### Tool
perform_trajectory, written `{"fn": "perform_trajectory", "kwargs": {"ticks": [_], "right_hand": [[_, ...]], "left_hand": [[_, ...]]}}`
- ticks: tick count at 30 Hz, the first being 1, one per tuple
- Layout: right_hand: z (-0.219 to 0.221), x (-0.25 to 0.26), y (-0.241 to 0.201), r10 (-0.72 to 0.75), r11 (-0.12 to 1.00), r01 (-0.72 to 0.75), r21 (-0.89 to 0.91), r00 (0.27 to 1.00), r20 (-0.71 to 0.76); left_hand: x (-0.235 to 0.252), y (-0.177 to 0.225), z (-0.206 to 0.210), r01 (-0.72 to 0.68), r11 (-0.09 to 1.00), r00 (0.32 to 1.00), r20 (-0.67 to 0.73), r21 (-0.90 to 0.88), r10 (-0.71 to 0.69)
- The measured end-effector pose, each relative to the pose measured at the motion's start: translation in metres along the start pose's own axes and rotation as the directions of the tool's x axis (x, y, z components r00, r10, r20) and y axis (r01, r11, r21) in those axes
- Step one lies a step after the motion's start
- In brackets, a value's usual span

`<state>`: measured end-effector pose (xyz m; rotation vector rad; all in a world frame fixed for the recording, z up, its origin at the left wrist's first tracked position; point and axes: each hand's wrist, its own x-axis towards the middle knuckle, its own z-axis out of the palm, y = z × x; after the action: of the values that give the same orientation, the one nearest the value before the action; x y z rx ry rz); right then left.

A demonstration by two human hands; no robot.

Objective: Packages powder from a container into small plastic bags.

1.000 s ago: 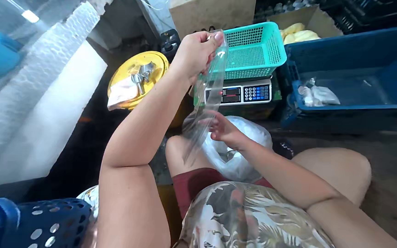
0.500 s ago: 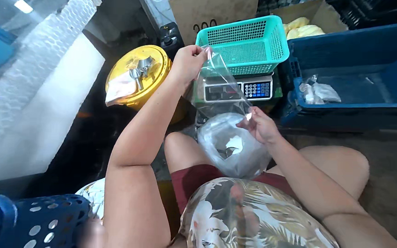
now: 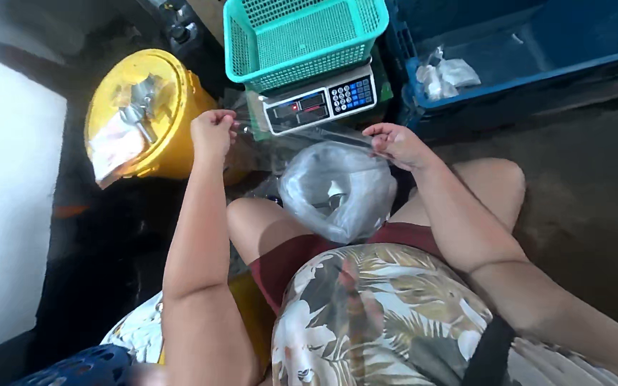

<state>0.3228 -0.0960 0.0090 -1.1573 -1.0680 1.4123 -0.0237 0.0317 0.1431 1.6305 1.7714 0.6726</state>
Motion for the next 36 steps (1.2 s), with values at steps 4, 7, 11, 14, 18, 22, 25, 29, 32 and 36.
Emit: {"fn": "perform_trajectory", "kwargs": {"ticks": [4, 7, 11, 14, 18, 22, 25, 29, 32, 36], "right_hand": [[-0.006, 0.001, 0.005, 0.003, 1.0, -0.005, 0.031, 0.998, 0.058], [-0.007, 0.003, 0.008, -0.054, 0.996, 0.048, 0.077, 0.995, 0.089], [-0.003, 0.005, 0.006, -0.011, 0.995, 0.011, 0.1, 1.0, 0.0], [0.001, 0.004, 0.002, 0.112, 0.993, -0.101, 0.067, 0.976, -0.187], [0.005, 0.012, 0.012, 0.257, 0.96, -0.222, 0.173, 0.941, -0.221], [0.011, 0.01, 0.021, 0.328, 0.935, -0.323, 0.148, 0.944, -0.014], [0.017, 0.009, 0.027, 0.3, 0.952, -0.296, 0.073, 0.952, -0.058], [0.02, 0.011, 0.015, 0.258, 0.965, -0.259, 0.023, 0.94, -0.223], [0.016, 0.012, 0.016, 0.181, 0.983, -0.179, 0.038, 0.93, -0.32], [0.009, 0.011, 0.018, 0.206, 0.977, -0.18, 0.109, 0.931, -0.301]], "left_hand": [[-0.001, -0.021, 0.005, 0.044, 0.999, 0.996, -0.079, -0.026, -0.045], [-0.006, -0.031, 0.006, 0.067, 0.998, 0.991, -0.118, -0.002, -0.067], [-0.009, -0.047, 0.012, 0.041, 0.999, 0.983, -0.182, 0.022, -0.036], [-0.016, -0.051, 0.021, 0.034, 0.997, 0.976, -0.212, -0.067, -0.047], [-0.028, -0.051, 0.026, 0.01, 0.964, 0.967, -0.244, -0.266, -0.077], [-0.035, -0.05, 0.031, -0.019, 0.917, 0.963, -0.253, -0.399, -0.091], [-0.04, -0.049, 0.032, -0.022, 0.894, 0.959, -0.262, -0.447, -0.107], [-0.047, -0.046, 0.027, -0.012, 0.896, 0.967, -0.234, -0.443, -0.103], [-0.052, -0.044, 0.029, -0.05, 0.909, 0.966, -0.25, -0.414, -0.061], [-0.05, -0.05, 0.033, -0.071, 0.91, 0.954, -0.295, -0.408, -0.058]]}}
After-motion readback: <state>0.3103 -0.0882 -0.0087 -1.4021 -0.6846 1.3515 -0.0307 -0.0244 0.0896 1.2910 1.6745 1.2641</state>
